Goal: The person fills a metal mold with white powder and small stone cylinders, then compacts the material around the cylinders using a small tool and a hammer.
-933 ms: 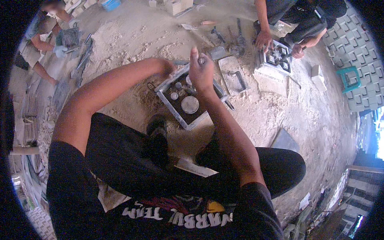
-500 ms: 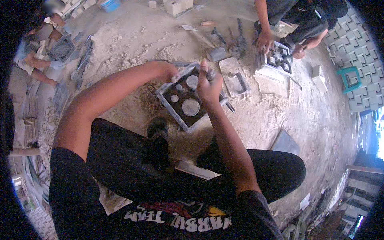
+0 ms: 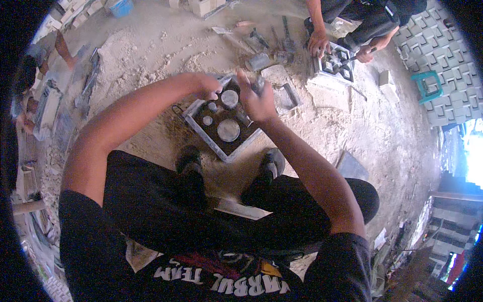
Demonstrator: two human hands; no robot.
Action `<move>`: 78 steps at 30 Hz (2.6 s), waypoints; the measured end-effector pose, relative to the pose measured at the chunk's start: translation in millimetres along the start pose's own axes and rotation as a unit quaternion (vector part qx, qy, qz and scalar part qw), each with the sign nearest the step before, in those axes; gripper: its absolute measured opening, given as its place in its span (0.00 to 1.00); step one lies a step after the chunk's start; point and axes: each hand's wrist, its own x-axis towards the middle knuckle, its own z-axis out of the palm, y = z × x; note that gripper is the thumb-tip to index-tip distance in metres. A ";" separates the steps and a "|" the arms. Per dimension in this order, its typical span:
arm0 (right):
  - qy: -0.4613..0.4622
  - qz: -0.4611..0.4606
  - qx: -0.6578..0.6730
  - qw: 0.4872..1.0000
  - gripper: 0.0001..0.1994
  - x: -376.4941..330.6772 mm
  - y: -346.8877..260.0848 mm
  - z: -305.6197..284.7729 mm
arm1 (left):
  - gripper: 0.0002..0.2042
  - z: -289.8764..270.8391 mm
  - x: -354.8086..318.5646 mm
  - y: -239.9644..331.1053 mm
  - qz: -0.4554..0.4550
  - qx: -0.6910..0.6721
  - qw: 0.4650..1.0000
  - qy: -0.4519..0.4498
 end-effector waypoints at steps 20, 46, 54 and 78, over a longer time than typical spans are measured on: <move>-0.442 -0.128 -0.039 0.887 0.17 -0.3 -1.6 -69.5 | 0.16 22.1 -56.6 34.6 -0.061 0.003 0.987 -0.146; -0.181 0.032 0.040 0.982 0.15 -22.0 9.2 -65.3 | 0.12 14.2 -14.4 55.5 0.045 0.087 0.995 -0.008; -0.165 -0.023 -0.030 0.986 0.22 -58.3 -3.0 -42.0 | 0.14 9.1 -21.7 62.5 0.039 0.050 0.998 -0.032; -0.320 0.026 -0.074 0.944 0.18 -75.3 -34.5 -13.2 | 0.32 73.4 2.9 64.2 0.074 0.002 0.979 -0.190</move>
